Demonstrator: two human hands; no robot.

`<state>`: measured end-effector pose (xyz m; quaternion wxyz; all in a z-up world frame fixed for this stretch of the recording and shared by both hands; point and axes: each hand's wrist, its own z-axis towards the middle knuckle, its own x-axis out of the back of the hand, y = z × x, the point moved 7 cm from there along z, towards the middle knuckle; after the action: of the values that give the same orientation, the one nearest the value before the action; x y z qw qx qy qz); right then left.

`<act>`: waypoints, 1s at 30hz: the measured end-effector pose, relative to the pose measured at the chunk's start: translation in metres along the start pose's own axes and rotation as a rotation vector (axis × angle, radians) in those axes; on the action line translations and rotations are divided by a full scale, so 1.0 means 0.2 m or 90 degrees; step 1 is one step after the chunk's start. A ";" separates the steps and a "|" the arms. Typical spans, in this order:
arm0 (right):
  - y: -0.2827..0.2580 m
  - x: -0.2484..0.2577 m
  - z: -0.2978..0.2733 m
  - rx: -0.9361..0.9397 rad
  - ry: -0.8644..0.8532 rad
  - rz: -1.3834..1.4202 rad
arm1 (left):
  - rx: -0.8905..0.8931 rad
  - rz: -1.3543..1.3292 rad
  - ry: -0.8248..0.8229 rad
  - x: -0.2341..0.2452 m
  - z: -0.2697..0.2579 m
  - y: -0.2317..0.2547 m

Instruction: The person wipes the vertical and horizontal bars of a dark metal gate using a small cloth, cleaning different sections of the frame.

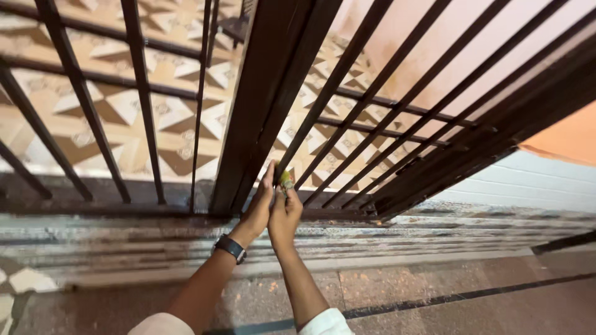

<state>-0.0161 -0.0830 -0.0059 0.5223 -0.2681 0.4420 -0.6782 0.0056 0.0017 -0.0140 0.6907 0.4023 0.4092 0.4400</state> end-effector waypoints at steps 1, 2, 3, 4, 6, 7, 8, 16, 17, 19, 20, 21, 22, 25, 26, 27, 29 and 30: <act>0.06 0.01 -0.03 -0.040 0.005 -0.008 | 0.008 -0.008 0.014 0.01 -0.04 -0.01; 0.11 0.03 -0.06 -0.079 0.009 -0.016 | 0.015 -0.016 0.029 0.02 -0.08 -0.03; 0.16 0.03 -0.08 -0.117 0.015 -0.022 | 0.020 -0.022 0.040 0.03 -0.10 -0.04; 0.20 0.03 -0.09 -0.109 0.007 -0.047 | 0.049 -0.015 0.052 0.04 -0.12 -0.08; 0.26 0.03 -0.13 -0.093 -0.008 -0.099 | 0.108 -0.004 0.073 0.05 -0.16 -0.16; 0.28 0.04 -0.16 -0.070 -0.020 -0.083 | 0.100 0.008 0.081 0.06 -0.17 -0.19; 0.29 0.04 -0.19 -0.047 -0.032 -0.067 | 0.091 0.021 0.089 0.06 -0.18 -0.22; 0.44 0.10 -0.25 -0.214 -0.100 -0.145 | 0.190 -0.011 0.163 0.10 -0.33 -0.44; 0.43 0.10 -0.25 -0.220 -0.104 -0.149 | 0.196 -0.015 0.194 0.11 -0.35 -0.49; 0.39 0.11 -0.23 -0.167 -0.108 -0.189 | 0.188 -0.028 0.256 0.14 -0.38 -0.60; 0.36 0.11 -0.22 -0.108 -0.108 -0.223 | 0.174 -0.037 0.289 0.17 -0.40 -0.65; 0.33 0.12 -0.23 -0.049 -0.105 -0.256 | 0.162 -0.045 0.318 0.19 -0.44 -0.69; 0.33 0.14 -0.26 -0.032 -0.115 -0.257 | 0.192 -0.037 0.340 0.19 -0.50 -0.74; 0.36 0.17 -0.37 0.024 -0.179 -0.204 | 0.242 -0.061 0.382 0.19 -0.61 -0.82; 0.39 0.14 -0.45 0.040 -0.236 -0.151 | 0.238 -0.105 0.393 0.19 -0.63 -0.83; 0.41 0.14 -0.52 0.051 -0.296 -0.099 | 0.235 -0.151 0.406 0.17 -0.65 -0.84; 0.63 0.21 -0.61 -0.329 -0.274 0.000 | 0.353 -0.168 0.422 0.15 -0.77 -0.87; 0.70 0.22 -0.68 -0.518 -0.262 0.054 | 0.410 -0.175 0.429 0.15 -0.81 -0.88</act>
<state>-0.0767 -0.0894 -0.1963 0.4785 -0.5621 0.5703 -0.3602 -0.0855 0.0115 -0.2365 0.4114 0.3730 0.7750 0.3016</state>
